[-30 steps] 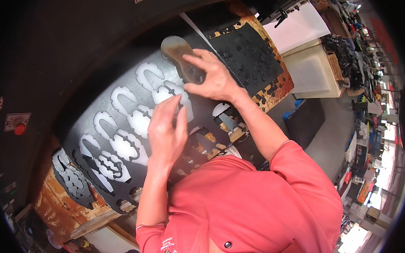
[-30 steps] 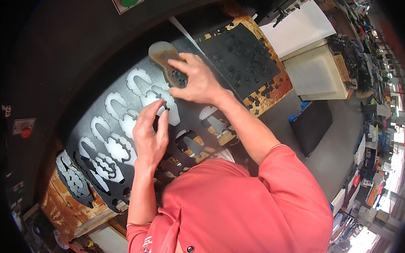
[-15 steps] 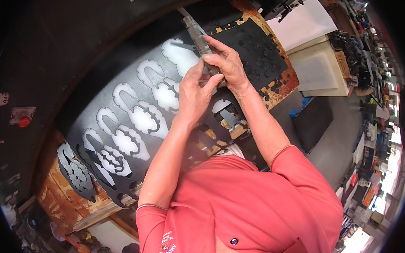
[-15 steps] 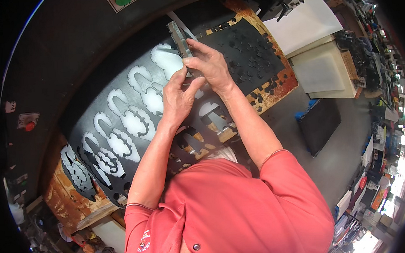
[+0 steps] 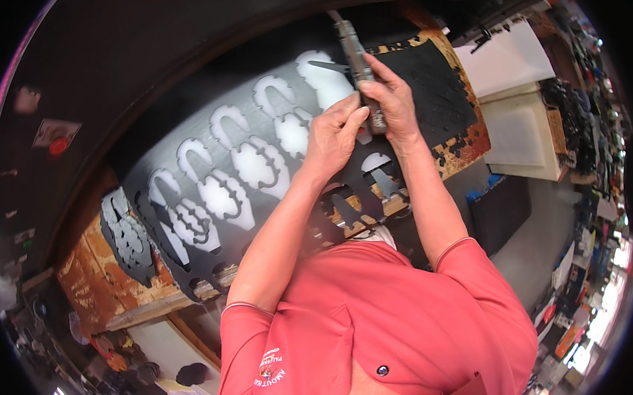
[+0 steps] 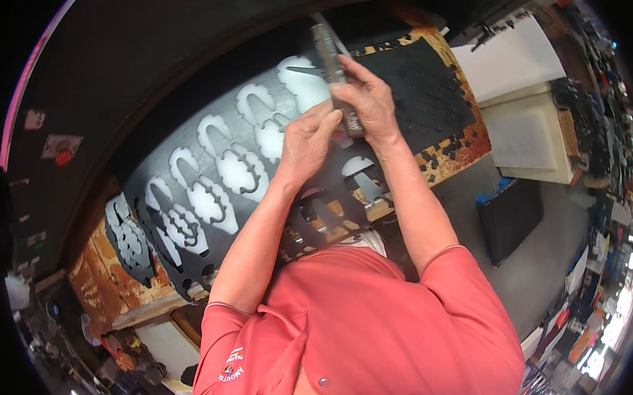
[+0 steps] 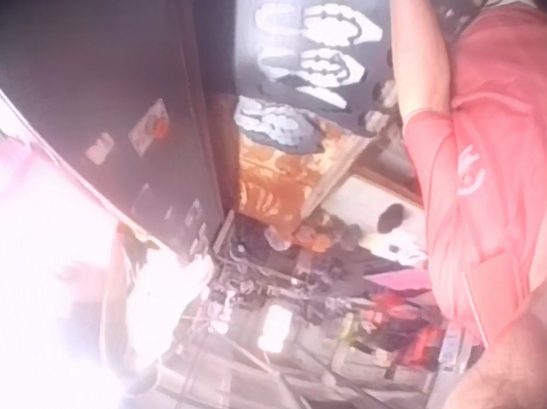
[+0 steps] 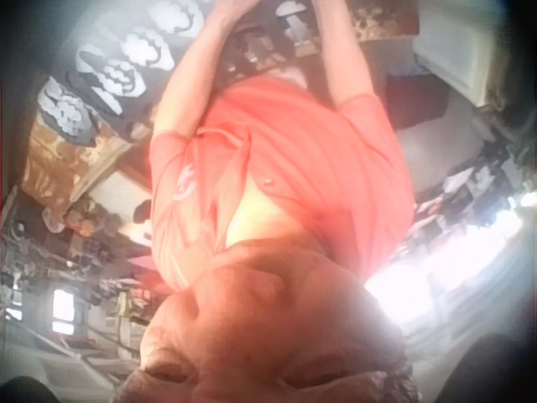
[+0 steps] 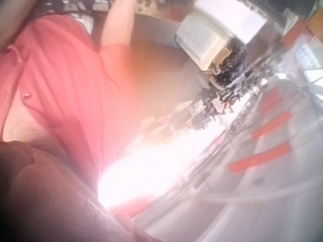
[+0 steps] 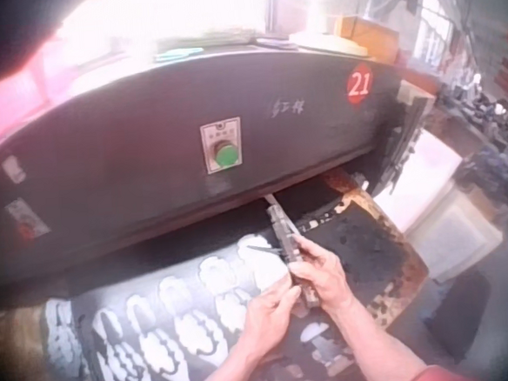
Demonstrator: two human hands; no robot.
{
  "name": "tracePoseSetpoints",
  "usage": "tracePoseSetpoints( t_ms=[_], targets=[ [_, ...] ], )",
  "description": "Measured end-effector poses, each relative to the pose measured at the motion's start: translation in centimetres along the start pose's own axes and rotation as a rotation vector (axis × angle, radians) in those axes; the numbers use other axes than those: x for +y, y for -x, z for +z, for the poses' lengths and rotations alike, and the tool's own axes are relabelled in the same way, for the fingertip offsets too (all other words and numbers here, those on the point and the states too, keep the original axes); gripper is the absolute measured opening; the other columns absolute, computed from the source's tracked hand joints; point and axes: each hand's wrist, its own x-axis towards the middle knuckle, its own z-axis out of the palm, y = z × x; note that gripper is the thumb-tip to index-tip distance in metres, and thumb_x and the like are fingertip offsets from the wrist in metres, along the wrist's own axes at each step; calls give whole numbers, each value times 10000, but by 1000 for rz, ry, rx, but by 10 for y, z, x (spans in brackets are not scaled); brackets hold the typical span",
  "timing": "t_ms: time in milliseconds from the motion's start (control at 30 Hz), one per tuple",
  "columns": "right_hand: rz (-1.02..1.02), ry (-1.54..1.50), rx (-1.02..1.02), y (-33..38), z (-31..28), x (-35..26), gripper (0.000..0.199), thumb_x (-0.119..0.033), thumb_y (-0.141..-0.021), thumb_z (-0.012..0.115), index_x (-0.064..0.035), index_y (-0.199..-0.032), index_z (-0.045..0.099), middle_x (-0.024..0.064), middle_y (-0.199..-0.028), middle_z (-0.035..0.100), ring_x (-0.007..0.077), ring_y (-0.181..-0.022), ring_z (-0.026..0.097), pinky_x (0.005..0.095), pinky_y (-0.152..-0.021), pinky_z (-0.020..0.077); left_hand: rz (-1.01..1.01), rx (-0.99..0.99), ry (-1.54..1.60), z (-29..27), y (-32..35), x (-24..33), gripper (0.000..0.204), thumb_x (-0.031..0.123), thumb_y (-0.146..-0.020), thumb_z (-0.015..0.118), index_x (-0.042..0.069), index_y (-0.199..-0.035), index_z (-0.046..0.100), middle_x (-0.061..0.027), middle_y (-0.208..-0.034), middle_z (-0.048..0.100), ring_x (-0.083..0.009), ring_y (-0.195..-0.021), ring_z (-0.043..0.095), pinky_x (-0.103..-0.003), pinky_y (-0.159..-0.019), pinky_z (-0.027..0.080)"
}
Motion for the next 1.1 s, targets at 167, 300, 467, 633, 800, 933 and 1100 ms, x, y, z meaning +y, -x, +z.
tracePoseSetpoints(
  t_ms=[167,300,467,633,800,933,1100],
  targets=[
    [2,122,63,-2,-5,1,618,-144,-920,747,26,-1494,591,29,-1173,692,73,-940,633,216,-843,512,62,146,-166,0,-1,-6,210,115,-1047,608,-50,-1008,731,-234,-946,729,-345,-824,702,-405,-786,549],
    [-21,86,-4,-1,-6,6,593,-81,-941,709,31,-1507,572,48,-1204,703,83,-980,661,217,-877,528,230,365,-409,-20,10,0,196,135,-1035,640,-37,-972,709,-224,-812,692,-328,-770,727,-405,-690,536],
    [-59,176,-45,-5,-12,10,625,-98,-964,666,47,-1551,509,98,-1331,690,146,-1119,680,279,-999,534,285,520,-555,-74,26,21,166,93,-1029,642,-37,-950,709,-200,-748,680,-328,-644,701,-413,-624,537],
    [-55,132,-58,-5,-17,13,652,-116,-956,682,62,-1555,496,106,-1347,678,155,-1141,673,289,-1017,523,179,485,-603,-88,59,29,173,77,-1052,603,-38,-971,705,-160,-758,701,-269,-623,697,-398,-601,534],
    [-79,170,-52,-5,-17,14,659,-115,-956,681,65,-1560,488,107,-1357,674,154,-1157,667,289,-1039,506,55,697,-684,-167,111,42,236,168,-1091,557,4,-993,696,-97,-787,672,-168,-663,644,-354,-591,521],
    [-91,198,-52,-5,-18,14,670,-111,-959,677,61,-1573,472,112,-1403,653,155,-1196,650,288,-1071,481,-66,900,-698,-252,179,56,257,211,-1108,580,32,-1083,762,-18,-859,687,-61,-756,611,-274,-607,563],
    [-77,171,-49,-5,-17,14,659,-89,-971,649,58,-1584,457,122,-1449,628,163,-1236,636,296,-1105,461,-266,1205,-620,-314,244,64,291,238,-1068,638,-12,-1054,786,-16,-697,653,-86,-596,645,-265,-550,517]
  ],
)
